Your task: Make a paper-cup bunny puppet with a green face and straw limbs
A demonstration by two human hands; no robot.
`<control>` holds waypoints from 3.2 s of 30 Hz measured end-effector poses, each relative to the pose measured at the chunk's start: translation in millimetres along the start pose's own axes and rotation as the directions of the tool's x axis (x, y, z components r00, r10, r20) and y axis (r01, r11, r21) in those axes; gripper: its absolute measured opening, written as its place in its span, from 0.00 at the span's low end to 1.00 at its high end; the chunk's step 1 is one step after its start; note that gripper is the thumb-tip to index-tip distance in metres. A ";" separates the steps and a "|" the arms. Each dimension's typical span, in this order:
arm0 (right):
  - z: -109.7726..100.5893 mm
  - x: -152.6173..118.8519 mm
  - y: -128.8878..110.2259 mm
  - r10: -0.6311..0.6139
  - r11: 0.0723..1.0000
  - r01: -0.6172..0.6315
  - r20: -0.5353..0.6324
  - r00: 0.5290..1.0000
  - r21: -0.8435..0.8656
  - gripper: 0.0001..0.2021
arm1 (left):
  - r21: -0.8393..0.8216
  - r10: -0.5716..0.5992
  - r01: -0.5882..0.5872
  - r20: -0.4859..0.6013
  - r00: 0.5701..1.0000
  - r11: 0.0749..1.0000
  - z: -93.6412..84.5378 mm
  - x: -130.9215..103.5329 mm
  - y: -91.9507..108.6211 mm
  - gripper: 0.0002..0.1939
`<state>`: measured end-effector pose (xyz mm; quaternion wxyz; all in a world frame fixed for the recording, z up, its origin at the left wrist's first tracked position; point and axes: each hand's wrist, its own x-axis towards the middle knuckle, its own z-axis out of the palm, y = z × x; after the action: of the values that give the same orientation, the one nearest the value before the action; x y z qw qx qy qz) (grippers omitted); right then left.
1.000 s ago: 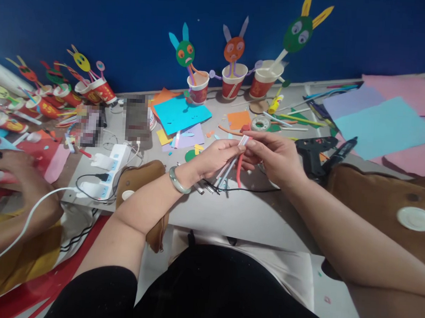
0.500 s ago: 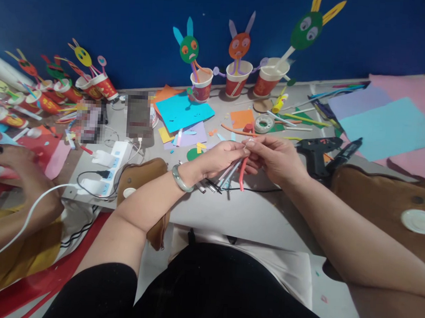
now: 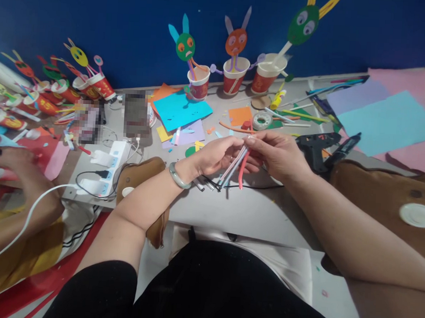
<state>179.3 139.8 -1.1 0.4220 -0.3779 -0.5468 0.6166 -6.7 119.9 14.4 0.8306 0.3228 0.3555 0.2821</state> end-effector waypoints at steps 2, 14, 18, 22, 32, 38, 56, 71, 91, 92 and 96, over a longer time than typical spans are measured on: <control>-0.2 0.0 0.1 -0.007 1.000 0.007 -0.006 1.000 -0.002 0.27 | 0.002 0.014 -0.014 -0.001 1.000 1.000 -0.8 -0.2 -0.8 0.20; 0.6 0.4 1.5 -0.025 0.999 0.025 -0.020 0.999 -0.023 0.27 | 0.084 0.084 -0.082 -0.030 0.996 0.993 8.9 -9.5 -0.1 0.05; 1.1 0.9 4.7 -0.080 0.995 0.074 -0.075 0.994 -0.070 0.26 | 0.058 0.113 -0.107 -0.111 0.987 0.993 14.2 -10.1 1.4 0.05; -2.3 -0.7 2.0 -0.258 0.957 0.225 -0.188 0.948 -0.181 0.18 | -0.006 0.189 -0.195 -0.215 0.958 0.981 12.6 -8.4 7.7 0.06; 5.7 -11.0 1.4 -0.447 0.723 0.483 0.198 0.872 -0.493 0.07 | -0.029 0.307 -0.335 -0.332 0.892 0.942 2.6 -3.6 11.5 0.08; 16.9 -23.7 -12.5 -0.556 0.806 0.477 -0.172 0.813 -0.350 0.09 | -0.068 0.293 -0.329 -0.315 0.903 0.942 2.2 -3.0 10.3 0.06; 12.3 -8.5 -3.5 -0.089 0.987 0.075 -0.097 0.991 -0.140 0.20 | -0.031 0.163 -0.181 -0.301 0.939 0.983 14.4 -9.3 11.5 0.12; 4.3 -0.7 12.8 -0.201 0.957 0.139 -0.233 0.952 -0.255 0.14 | -0.007 0.159 -0.167 -0.267 0.951 0.986 8.0 -4.8 6.2 0.11; 3.5 1.4 3.7 0.062 0.996 -0.052 -0.167 0.984 0.069 0.21 | -0.005 0.072 -0.075 -0.193 0.979 0.997 13.7 -9.0 8.1 0.11; 2.6 1.3 3.4 0.070 0.996 -0.060 -0.156 0.985 0.071 0.21 | -0.004 0.065 -0.067 -0.185 0.981 0.998 13.7 -9.6 8.6 0.11; 1.9 1.1 2.4 0.101 0.993 -0.093 -0.107 0.989 0.070 0.24 | -0.018 0.032 -0.036 -0.167 0.985 0.999 13.2 -10.9 9.9 0.11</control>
<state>176.9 140.0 -3.2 0.4332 -0.4238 -0.4832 0.6318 -5.3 114.2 33.2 0.7963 0.2952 0.4152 0.3261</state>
